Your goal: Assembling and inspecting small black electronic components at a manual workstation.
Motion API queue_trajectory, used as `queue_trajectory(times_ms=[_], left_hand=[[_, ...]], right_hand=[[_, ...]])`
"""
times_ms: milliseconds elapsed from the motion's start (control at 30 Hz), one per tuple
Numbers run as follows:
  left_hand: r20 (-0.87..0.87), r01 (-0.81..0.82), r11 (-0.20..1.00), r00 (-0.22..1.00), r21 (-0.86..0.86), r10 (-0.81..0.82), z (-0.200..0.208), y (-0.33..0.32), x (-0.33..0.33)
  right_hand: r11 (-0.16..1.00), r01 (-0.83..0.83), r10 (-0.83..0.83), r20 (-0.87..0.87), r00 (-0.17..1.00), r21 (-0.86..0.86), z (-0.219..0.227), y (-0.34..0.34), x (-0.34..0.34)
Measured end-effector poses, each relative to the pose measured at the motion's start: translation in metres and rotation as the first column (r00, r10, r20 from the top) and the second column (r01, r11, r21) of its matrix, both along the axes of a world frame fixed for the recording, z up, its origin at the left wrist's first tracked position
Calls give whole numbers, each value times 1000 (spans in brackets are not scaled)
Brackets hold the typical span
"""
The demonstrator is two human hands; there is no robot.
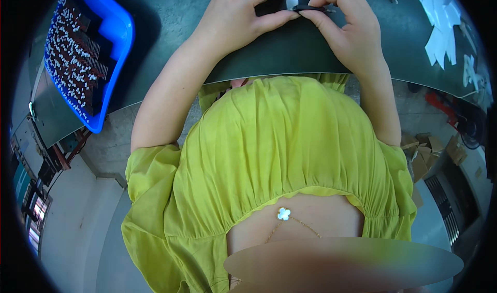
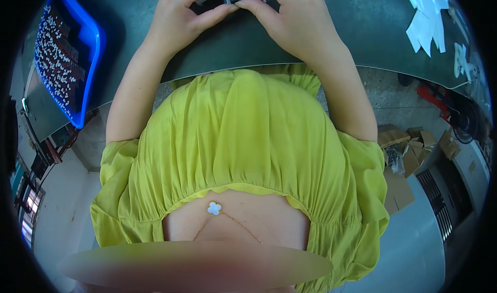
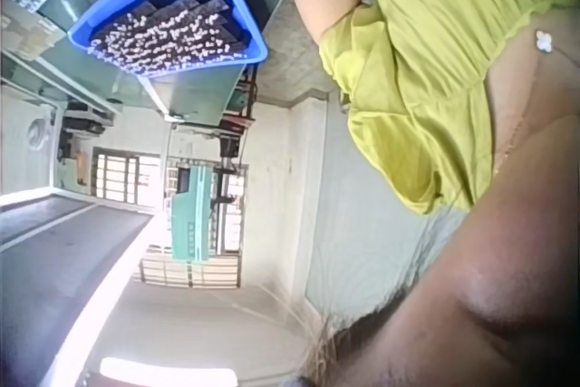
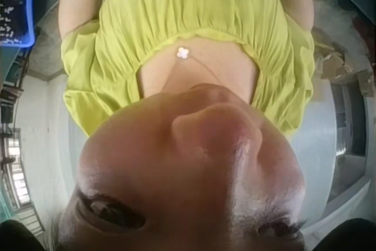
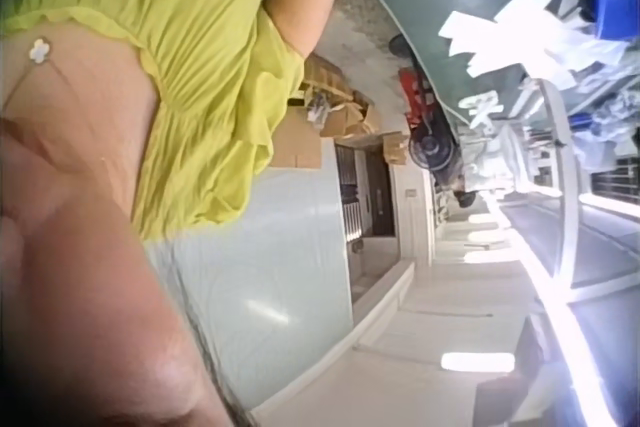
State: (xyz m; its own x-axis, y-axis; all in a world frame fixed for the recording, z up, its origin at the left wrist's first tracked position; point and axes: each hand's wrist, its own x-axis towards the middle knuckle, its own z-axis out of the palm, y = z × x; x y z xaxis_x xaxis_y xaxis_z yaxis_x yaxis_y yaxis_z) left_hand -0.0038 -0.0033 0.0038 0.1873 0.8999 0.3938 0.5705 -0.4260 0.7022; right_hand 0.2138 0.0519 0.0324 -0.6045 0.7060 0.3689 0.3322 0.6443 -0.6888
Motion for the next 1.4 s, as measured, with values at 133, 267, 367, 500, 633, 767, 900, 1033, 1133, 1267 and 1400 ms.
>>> queue_trajectory(times_ms=[133,267,367,500,633,767,900,1033,1133,1267,1400], left_hand=[[-60,2,1000,998,-28,-4,0,0,0],[-15,24,999,1000,44,-24,0,1,-2],[71,-120,973,992,196,108,-12,2,-6],[161,-211,977,964,-14,210,3,-8,-4],[427,-90,996,901,8,78,-19,-6,-3],[393,-68,992,919,102,23,-19,-11,-5],[337,-24,986,941,165,-34,-10,-10,-8],[696,14,991,713,-132,83,-5,-9,-10],[758,59,974,640,-217,130,-3,-10,-6],[683,-17,996,727,-88,73,-6,-8,-4],[636,-3,978,759,-210,139,10,-14,-4]], right_hand=[[962,197,-233,-191,954,-188,1,35,52],[920,391,-391,10,920,-10,-22,81,129],[955,293,-295,59,954,37,-36,95,143],[887,383,-416,89,905,257,-36,81,116],[915,398,-387,-140,911,65,-24,50,85],[991,69,-72,-18,997,-116,7,7,11],[978,20,-22,-6,1000,-207,6,5,-5],[998,-14,13,-19,1000,-59,14,2,-13],[977,48,-25,-112,993,207,18,0,-27],[915,84,-72,-44,996,396,18,-3,-31],[886,75,-39,-88,995,458,14,1,-31]])
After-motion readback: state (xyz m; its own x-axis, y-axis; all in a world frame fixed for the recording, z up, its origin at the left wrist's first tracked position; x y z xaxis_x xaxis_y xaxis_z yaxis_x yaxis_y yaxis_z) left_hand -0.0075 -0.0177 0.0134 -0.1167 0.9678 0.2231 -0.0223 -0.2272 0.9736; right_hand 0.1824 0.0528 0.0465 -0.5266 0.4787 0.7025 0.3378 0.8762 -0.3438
